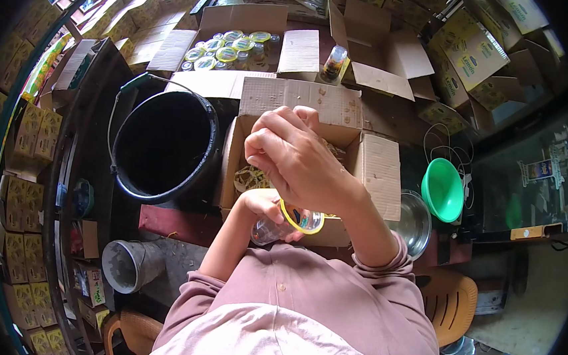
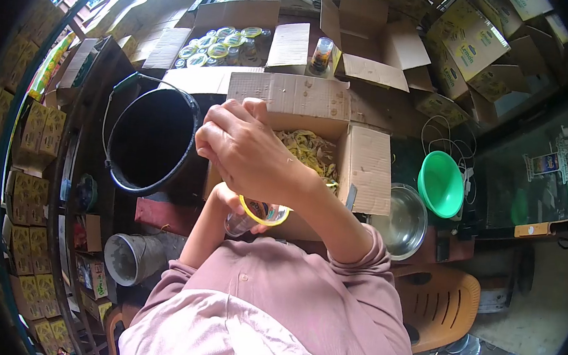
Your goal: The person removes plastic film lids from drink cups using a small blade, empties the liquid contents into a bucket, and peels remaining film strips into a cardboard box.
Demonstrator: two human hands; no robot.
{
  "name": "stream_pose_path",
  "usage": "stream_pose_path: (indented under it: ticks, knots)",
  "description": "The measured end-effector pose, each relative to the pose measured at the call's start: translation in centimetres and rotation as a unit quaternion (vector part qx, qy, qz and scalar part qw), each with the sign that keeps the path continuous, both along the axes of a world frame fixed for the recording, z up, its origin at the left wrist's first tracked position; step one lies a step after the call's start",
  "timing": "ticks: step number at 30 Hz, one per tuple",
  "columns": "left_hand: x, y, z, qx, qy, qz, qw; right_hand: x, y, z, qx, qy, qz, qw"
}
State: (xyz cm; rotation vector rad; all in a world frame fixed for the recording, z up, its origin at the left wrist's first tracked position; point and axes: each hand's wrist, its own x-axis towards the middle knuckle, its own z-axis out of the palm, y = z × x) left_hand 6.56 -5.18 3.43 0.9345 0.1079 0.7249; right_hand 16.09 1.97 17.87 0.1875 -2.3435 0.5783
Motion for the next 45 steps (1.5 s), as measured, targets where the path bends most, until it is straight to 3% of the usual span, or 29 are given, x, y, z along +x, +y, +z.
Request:
stream_pose_path:
  ticks: [1, 3, 5, 8, 10, 13, 14, 16, 17, 20, 21, 24, 30, 33, 45]
  knots:
    - [-0.2, -0.1, 0.4, -0.003, 0.011, 0.029, 1.0, 0.1, -0.1, 0.0, -0.002, 0.0, 0.002, 1.0]
    - [-0.5, -0.8, 2.3, -0.029, 0.092, 0.201, 0.975, 0.3, -0.3, 0.1, -0.003, 0.001, 0.007, 1.0]
    - [-0.6, -1.3, 3.9, -0.028, 0.217, 0.383, 0.898, 1.0, 0.1, -0.2, -0.04, 0.004, -0.017, 0.999]
    - [-1.8, -0.3, 3.8, 0.184, 0.355, 0.534, 0.745, 3.5, 1.7, -0.5, -0.079, -0.04, -0.06, 0.994]
    - [-1.9, -0.7, 4.3, 0.084, 0.375, 0.58, 0.719, 5.5, 3.0, -0.8, -0.118, -0.112, -0.054, 0.985]
    - [-1.5, -0.9, 4.6, 0.152, 0.457, 0.662, 0.574, 7.5, 4.0, -2.5, -0.076, -0.24, -0.12, 0.96]
    - [-1.3, -0.9, 4.8, 0.171, 0.474, 0.683, 0.53, 7.5, 4.2, -3.2, -0.086, -0.223, -0.15, 0.959]
    - [-1.1, -0.7, 4.5, 0.196, 0.479, 0.694, 0.501, 7.7, 4.3, -4.4, -0.107, -0.188, -0.211, 0.953]
    - [-0.9, -0.6, 4.3, 0.203, 0.489, 0.699, 0.48, 7.5, 4.3, -4.6, -0.179, -0.163, -0.196, 0.95]
    - [-0.6, -0.7, 4.4, 0.234, 0.51, 0.708, 0.429, 6.4, 3.2, -4.0, -0.238, -0.083, -0.173, 0.952]
    - [-0.4, -0.7, 4.4, 0.247, 0.514, 0.71, 0.413, 6.1, 2.8, -3.9, -0.151, -0.064, -0.186, 0.969]
    - [-0.2, -0.8, 3.9, 0.246, 0.485, 0.735, 0.404, 5.0, 1.1, -4.0, -0.051, -0.059, -0.206, 0.976]
    - [0.1, -1.1, 3.7, 0.224, 0.444, 0.765, 0.408, 4.5, 0.8, -5.6, -0.101, -0.049, -0.186, 0.976]
    - [0.1, -1.5, 4.0, 0.249, 0.496, 0.742, 0.377, 4.6, 1.2, -5.6, -0.114, -0.043, -0.178, 0.976]
    - [0.6, -1.8, 3.9, 0.222, 0.501, 0.711, 0.441, 5.4, 1.1, -5.3, 0.017, -0.14, -0.184, 0.973]
